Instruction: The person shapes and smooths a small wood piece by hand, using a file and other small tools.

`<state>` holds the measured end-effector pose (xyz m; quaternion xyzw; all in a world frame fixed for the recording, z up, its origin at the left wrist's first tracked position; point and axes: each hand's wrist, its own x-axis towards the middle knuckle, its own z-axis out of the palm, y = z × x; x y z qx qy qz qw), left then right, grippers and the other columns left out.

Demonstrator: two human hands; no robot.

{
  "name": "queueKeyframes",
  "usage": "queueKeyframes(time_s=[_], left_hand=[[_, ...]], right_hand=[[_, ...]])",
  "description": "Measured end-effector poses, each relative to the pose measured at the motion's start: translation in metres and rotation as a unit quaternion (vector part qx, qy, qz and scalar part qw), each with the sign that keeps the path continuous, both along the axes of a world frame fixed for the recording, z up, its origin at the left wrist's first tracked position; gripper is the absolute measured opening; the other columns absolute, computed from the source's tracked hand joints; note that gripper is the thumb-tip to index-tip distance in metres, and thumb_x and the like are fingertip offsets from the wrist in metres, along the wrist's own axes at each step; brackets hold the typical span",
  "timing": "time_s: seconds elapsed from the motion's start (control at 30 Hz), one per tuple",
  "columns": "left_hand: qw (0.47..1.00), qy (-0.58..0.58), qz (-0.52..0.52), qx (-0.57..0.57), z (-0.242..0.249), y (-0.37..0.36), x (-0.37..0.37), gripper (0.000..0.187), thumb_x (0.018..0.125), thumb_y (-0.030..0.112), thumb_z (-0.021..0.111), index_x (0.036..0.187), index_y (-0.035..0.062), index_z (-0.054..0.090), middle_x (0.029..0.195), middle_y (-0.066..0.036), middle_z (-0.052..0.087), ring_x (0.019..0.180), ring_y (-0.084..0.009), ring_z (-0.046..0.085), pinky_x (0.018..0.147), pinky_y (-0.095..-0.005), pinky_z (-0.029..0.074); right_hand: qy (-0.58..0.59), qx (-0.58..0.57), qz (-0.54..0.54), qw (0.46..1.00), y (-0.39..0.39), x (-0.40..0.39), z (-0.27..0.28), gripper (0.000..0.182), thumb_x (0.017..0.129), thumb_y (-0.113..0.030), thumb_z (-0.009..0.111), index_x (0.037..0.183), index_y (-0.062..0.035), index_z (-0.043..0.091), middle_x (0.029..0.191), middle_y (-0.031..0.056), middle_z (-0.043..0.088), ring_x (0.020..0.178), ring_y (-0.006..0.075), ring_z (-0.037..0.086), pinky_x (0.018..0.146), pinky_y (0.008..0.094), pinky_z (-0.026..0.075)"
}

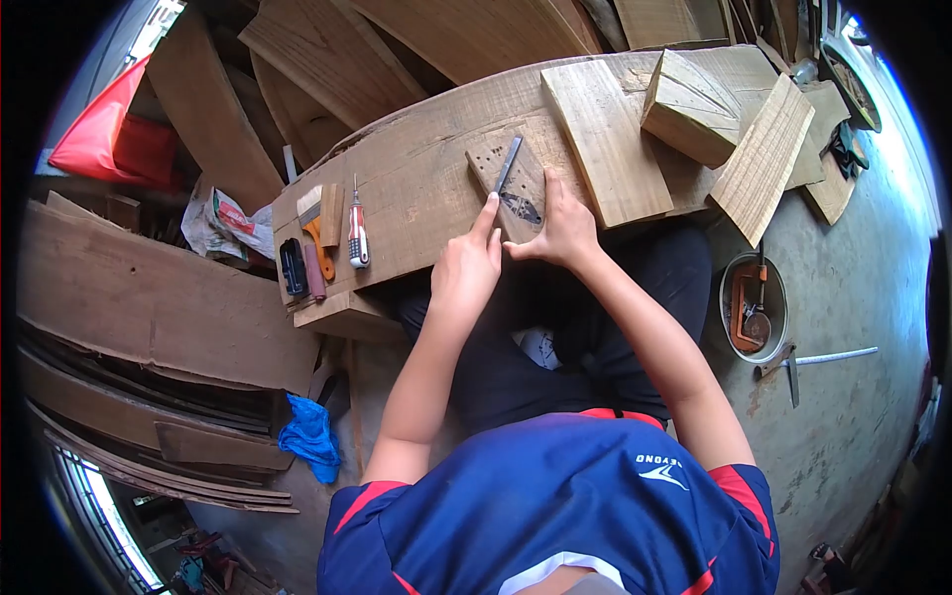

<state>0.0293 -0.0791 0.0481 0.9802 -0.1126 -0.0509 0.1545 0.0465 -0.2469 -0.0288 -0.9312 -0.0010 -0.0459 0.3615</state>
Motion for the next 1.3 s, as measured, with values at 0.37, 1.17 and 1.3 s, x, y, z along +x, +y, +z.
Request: queueKeyframes(time_s=[0.37, 1.17, 1.3], left_hand=[[1.0, -0.008, -0.022, 0.0, -0.002, 0.021, -0.031, 0.055, 0.097, 0.025, 0.057, 0.149, 0.0251, 0.04, 0.071, -0.025, 0.065, 0.068, -0.0434, 0.066, 0.064, -0.0532, 0.054], [1.0, 0.001, -0.015, -0.007, -0.006, -0.002, -0.02, 0.053, 0.096, 0.024, 0.057, 0.147, 0.0211, 0.043, 0.072, -0.025, 0.066, 0.069, -0.0432, 0.067, 0.065, -0.0531, 0.054], [0.999, -0.017, -0.023, -0.023, -0.011, 0.005, -0.032, 0.053, 0.096, 0.024, 0.057, 0.147, 0.0211, 0.044, 0.072, -0.025, 0.066, 0.069, -0.0431, 0.067, 0.065, -0.0531, 0.054]], right_hand=[[-0.088, -0.019, -0.006, 0.996, 0.002, 0.0, -0.015, 0.136, 0.044, -0.061, 0.088, 0.143, 0.0095, 0.028, 0.127, 0.0308, 0.055, 0.112, 0.0417, 0.061, 0.091, 0.0439, 0.054], [-0.053, 0.029, -0.093, 0.994, 0.034, -0.006, -0.017, 0.133, 0.043, -0.041, 0.094, 0.143, 0.0133, 0.023, 0.137, 0.038, 0.044, 0.125, 0.0512, 0.05, 0.105, 0.0483, 0.045], [-0.086, 0.033, -0.125, 0.988, 0.046, -0.007, -0.019, 0.126, 0.049, -0.035, 0.092, 0.143, 0.0136, 0.023, 0.138, 0.0386, 0.043, 0.128, 0.0514, 0.047, 0.111, 0.048, 0.039]])
